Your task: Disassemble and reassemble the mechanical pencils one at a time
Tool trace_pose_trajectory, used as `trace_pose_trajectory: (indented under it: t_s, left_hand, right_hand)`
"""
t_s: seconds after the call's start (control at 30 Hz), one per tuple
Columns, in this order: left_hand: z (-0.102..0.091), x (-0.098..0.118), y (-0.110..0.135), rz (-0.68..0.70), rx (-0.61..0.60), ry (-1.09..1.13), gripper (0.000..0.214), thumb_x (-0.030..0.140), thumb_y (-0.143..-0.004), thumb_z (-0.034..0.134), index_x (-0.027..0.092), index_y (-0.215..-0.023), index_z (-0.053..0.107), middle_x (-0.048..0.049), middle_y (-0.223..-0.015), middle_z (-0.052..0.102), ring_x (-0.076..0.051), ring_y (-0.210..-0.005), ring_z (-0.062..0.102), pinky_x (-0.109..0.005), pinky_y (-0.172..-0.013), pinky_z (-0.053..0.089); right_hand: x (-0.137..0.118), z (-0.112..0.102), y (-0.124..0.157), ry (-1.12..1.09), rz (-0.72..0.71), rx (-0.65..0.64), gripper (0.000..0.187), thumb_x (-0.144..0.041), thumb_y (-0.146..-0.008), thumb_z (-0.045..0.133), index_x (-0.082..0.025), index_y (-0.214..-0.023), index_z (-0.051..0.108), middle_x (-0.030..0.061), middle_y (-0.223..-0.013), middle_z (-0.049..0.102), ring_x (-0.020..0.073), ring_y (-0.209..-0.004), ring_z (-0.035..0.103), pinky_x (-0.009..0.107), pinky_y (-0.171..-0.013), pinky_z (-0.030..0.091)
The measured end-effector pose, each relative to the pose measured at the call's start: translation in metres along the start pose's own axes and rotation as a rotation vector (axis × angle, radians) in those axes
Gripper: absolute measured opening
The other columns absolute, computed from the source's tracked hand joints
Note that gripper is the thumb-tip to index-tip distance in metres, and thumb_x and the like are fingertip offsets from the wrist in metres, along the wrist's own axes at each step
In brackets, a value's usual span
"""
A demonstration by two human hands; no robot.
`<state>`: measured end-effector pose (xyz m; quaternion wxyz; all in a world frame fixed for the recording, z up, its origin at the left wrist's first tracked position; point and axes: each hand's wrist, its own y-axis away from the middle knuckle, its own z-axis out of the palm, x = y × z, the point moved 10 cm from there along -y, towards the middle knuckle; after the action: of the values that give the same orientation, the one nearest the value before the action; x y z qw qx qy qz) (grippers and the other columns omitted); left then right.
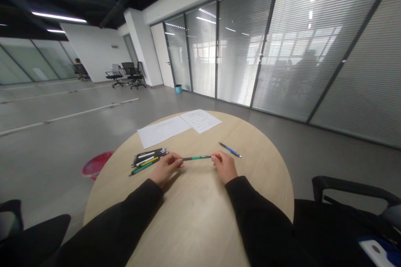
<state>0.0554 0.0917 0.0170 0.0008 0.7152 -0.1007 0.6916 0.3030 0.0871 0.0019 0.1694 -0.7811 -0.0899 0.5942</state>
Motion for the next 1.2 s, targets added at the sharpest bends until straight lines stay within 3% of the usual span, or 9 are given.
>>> trace_pose_trajectory:
  t_s: [0.77,1.2]
  left_hand:
    - [0.0,0.003,0.002,0.01,0.008,-0.001,0.029,0.038,-0.071,0.077,0.014,-0.077,0.062,-0.0018,-0.065,0.067,-0.014,-0.062,0.064,-0.027,-0.062,0.052]
    - [0.0,0.001,0.0,0.019,0.004,0.001,0.029,0.039,-0.071,0.076,0.014,-0.075,0.062,-0.0013,-0.063,0.066,-0.013,-0.06,0.063,-0.025,-0.059,0.049]
  right_hand:
    - [-0.006,0.001,0.002,0.044,-0.021,-0.027,0.027,-0.042,-0.09,0.053,-0.018,-0.081,0.064,0.0038,-0.072,0.066,0.0178,-0.066,0.064,0.027,-0.059,0.051]
    - [-0.02,0.002,0.003,0.169,-0.072,-0.052,0.023,-0.033,-0.09,0.048,-0.02,-0.072,0.055,-0.0006,-0.064,0.06,0.0145,-0.056,0.054,0.025,-0.057,0.04]
